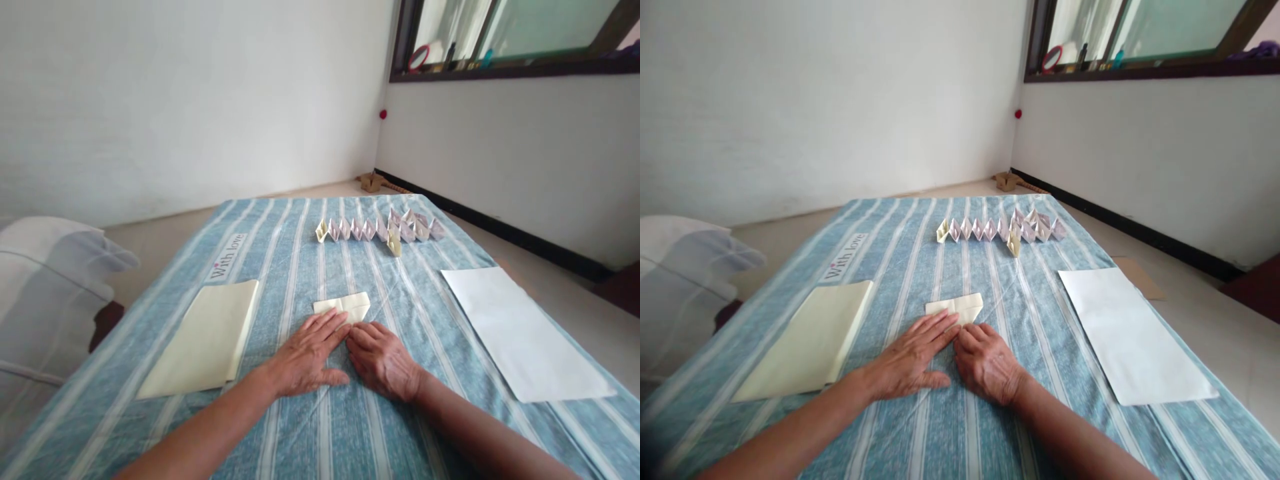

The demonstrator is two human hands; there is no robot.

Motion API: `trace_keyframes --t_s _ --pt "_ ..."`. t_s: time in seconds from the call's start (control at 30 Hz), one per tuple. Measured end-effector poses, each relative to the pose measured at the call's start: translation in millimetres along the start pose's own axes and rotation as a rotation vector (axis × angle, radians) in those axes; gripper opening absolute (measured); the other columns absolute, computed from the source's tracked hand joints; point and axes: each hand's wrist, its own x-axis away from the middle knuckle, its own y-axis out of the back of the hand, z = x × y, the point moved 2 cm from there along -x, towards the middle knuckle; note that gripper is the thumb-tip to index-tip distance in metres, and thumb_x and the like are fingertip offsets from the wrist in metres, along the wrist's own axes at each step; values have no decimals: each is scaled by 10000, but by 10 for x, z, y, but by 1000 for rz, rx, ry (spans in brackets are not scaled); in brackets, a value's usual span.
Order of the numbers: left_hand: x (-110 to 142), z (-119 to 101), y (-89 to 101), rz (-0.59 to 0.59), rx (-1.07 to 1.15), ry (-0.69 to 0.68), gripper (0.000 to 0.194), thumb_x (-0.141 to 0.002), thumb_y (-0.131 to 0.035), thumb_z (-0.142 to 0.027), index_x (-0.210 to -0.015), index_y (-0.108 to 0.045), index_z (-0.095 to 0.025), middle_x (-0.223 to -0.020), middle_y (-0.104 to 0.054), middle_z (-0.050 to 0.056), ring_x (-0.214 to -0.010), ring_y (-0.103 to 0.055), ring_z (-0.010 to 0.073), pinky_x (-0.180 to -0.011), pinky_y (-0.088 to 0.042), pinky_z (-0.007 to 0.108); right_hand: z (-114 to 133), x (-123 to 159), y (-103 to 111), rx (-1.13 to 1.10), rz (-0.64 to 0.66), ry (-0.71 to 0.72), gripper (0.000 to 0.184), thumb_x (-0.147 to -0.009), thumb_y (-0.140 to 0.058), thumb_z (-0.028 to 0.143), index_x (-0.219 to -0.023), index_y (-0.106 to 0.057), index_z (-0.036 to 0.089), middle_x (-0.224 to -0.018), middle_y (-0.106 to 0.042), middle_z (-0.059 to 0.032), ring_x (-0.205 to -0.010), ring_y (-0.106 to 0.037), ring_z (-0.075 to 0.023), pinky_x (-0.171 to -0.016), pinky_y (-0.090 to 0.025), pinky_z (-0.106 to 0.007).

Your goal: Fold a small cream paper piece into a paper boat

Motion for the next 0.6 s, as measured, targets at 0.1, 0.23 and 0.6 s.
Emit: trace_keyframes --t_s 0.1,0.23,0.6 --pt "2 -16 12 3 3 22 853 -854 -442 -695 -1512 -249 -187 -1580 -270 138 -1476 -135 286 -1175 -153 476 49 -6 -34 37 23 -41 146 -916 -508 139 -812 -609 161 -907 -616 -84 -919 -552 -226 -816 -478 -379" --pt "-6 -53 68 -8 24 21 794 -862 -519 -615 -1485 -323 -165 -1562 -306 159 -1467 -172 302 -1174 -176 495 157 6 -112 87 -48 -175 46 -873 -572 103 -882 -605 133 -916 -609 -93 -912 -552 -235 -812 -476 -386" --pt "-144 -36 52 -204 114 186 432 -943 -409 -218 -1363 -501 -180 -1476 -474 99 -1370 -412 200 -1135 -332 398 200 19 -138 79 -149 -196 159 -867 -534 54 -772 -578 174 -817 -586 -55 -863 -564 -209 -763 -443 -341"
